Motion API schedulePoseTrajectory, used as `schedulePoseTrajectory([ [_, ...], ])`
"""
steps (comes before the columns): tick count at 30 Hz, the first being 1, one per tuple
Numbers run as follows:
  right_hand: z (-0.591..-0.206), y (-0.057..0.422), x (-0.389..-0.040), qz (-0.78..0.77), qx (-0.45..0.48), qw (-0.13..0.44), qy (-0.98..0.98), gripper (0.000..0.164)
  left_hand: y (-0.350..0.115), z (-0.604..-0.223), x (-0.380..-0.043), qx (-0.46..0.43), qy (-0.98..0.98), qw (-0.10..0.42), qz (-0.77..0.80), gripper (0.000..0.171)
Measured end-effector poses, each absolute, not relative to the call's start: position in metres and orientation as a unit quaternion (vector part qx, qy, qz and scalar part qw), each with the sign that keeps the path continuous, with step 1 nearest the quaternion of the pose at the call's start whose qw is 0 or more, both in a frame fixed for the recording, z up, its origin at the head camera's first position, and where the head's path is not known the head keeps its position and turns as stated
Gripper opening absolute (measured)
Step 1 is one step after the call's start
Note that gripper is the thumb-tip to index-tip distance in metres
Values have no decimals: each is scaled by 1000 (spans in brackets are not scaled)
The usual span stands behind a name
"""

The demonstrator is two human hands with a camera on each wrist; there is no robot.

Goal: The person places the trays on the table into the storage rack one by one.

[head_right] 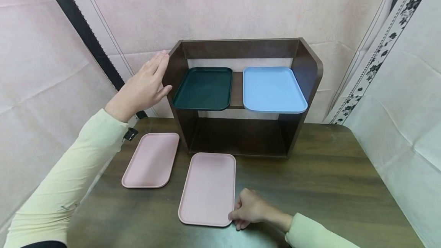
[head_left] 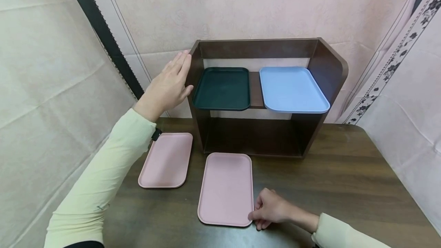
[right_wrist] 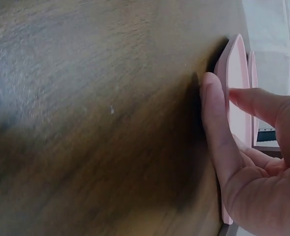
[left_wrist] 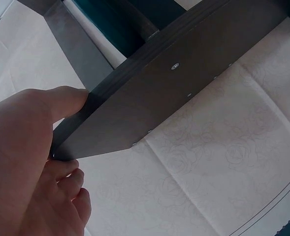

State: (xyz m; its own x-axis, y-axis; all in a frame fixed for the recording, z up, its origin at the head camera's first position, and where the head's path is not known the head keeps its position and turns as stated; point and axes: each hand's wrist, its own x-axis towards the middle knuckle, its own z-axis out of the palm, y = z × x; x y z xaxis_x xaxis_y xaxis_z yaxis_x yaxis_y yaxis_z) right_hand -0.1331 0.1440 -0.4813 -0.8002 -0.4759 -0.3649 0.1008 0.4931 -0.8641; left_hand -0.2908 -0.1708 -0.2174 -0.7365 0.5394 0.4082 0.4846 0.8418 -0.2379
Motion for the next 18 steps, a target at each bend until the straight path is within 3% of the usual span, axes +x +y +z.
schedulePoseTrajectory([
  [9, -492, 143, -133, -560, -43, 329, 759, 13, -172, -217, -290, -273, -931, 234, 57, 77],
  [18, -502, 145, -127, -621, -48, 314, 717, 13, -172, -218, -291, -276, -929, 241, 59, 77],
])
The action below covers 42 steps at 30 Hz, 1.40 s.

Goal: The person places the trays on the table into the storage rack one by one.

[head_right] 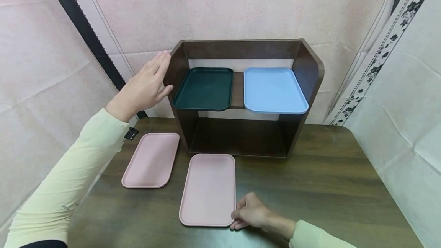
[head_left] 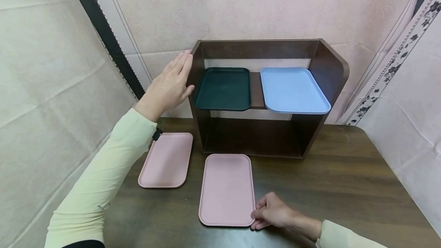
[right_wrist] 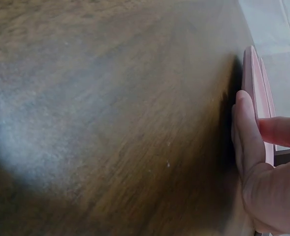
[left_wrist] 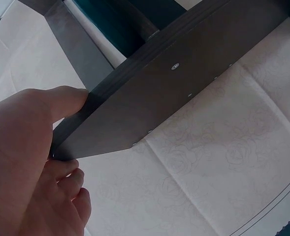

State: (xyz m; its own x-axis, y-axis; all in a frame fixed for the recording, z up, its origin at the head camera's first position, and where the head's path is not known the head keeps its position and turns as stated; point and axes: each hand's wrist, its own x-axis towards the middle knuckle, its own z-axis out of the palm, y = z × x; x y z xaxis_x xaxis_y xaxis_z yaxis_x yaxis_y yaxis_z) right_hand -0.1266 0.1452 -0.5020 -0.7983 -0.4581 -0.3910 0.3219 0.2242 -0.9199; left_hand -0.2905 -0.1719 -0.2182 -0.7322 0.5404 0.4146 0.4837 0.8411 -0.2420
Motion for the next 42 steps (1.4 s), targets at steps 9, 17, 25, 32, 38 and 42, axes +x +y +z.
schedulePoseTrajectory([
  [9, -496, 150, -124, -630, -66, 308, 709, 16, -172, -218, -289, -272, -933, 229, 54, 77],
  [17, -480, 155, -127, -624, -85, 303, 715, 17, -173, -217, -289, -270, -934, 227, 55, 78],
  [25, -469, 155, -133, -613, -84, 292, 729, 16, -173, -218, -289, -271, -934, 229, 54, 78],
  [32, -459, 154, -141, -615, -81, 280, 733, 17, -172, -218, -289, -272, -933, 228, 55, 77],
  [38, -452, 153, -153, -614, -73, 267, 739, 19, -172, -216, -289, -273, -932, 231, 58, 77],
  [42, -448, 152, -163, -612, -63, 257, 745, 19, -172, -216, -289, -274, -932, 230, 58, 77],
])
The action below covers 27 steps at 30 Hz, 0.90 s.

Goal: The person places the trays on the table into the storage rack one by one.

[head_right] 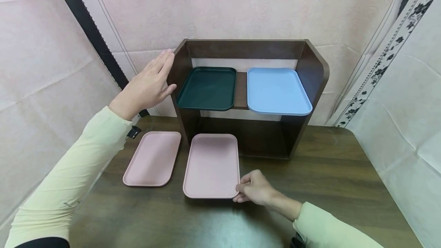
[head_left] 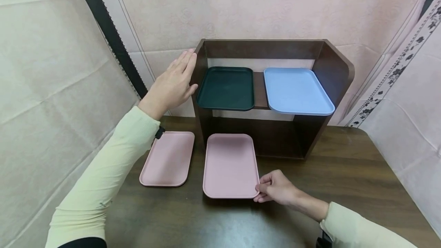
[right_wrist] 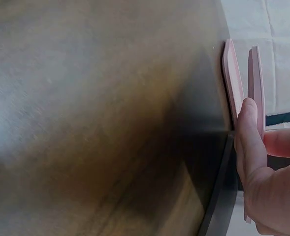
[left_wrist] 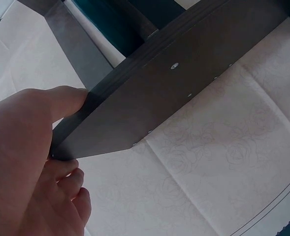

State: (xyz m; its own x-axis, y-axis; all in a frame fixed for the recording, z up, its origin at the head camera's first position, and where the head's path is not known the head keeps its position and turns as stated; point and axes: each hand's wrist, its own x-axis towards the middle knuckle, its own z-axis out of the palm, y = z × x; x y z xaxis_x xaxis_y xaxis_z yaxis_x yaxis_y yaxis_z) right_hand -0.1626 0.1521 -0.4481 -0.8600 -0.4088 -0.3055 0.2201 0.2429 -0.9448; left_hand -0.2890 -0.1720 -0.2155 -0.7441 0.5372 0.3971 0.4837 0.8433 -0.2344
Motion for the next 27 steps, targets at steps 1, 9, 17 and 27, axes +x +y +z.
schedulePoseTrajectory([
  [1, -447, 152, -165, -612, -63, 254, 746, 21, -172, -215, -289, -273, -932, 230, 59, 77],
  [9, -444, 149, -185, -601, -54, 224, 765, 23, -172, -215, -289, -270, -934, 227, 61, 78],
  [17, -450, 144, -205, -596, -31, 194, 778, 22, -171, -215, -288, -269, -935, 224, 63, 79],
  [27, -462, 131, -230, -625, -7, 160, 764, 17, -172, -216, -288, -273, -933, 229, 57, 78],
])
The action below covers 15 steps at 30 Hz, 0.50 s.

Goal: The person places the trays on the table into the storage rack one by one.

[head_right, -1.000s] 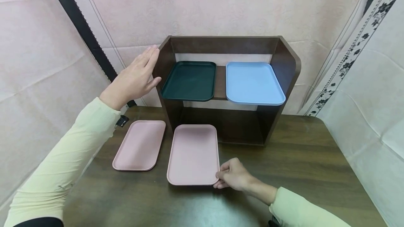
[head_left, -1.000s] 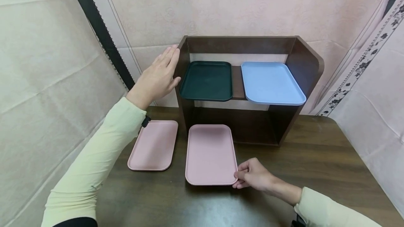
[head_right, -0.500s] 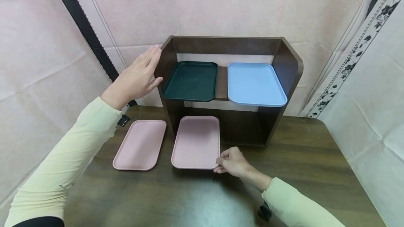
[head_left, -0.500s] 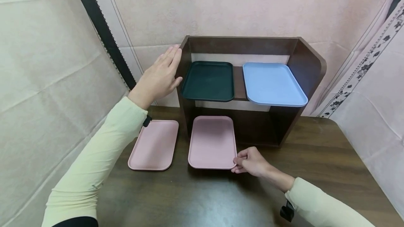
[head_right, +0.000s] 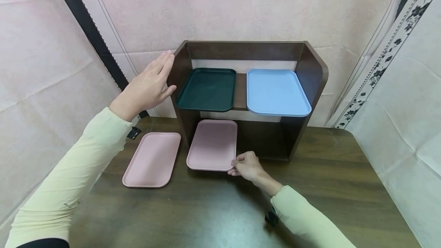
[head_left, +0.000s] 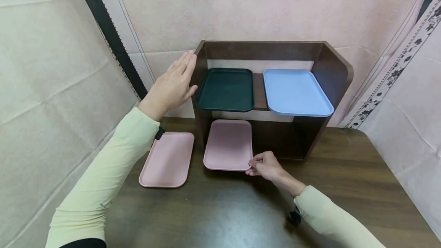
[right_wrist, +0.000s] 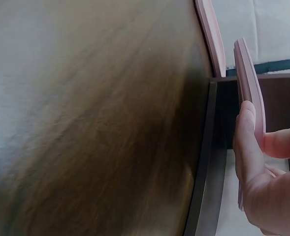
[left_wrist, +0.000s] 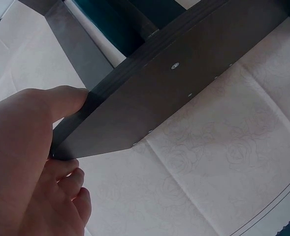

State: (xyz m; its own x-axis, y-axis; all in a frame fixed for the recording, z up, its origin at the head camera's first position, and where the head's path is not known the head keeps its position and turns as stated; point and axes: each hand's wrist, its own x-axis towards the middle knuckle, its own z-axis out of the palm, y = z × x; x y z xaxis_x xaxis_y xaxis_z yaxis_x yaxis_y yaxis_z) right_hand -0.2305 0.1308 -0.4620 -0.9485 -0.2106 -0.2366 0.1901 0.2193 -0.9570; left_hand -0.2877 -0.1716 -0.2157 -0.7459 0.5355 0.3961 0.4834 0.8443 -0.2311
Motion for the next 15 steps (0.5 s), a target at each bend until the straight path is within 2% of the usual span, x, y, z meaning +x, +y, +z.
schedulePoseTrajectory([
  [15, -478, 123, -256, -629, 15, 128, 767, 18, -173, -217, -289, -278, -928, 243, 58, 78],
])
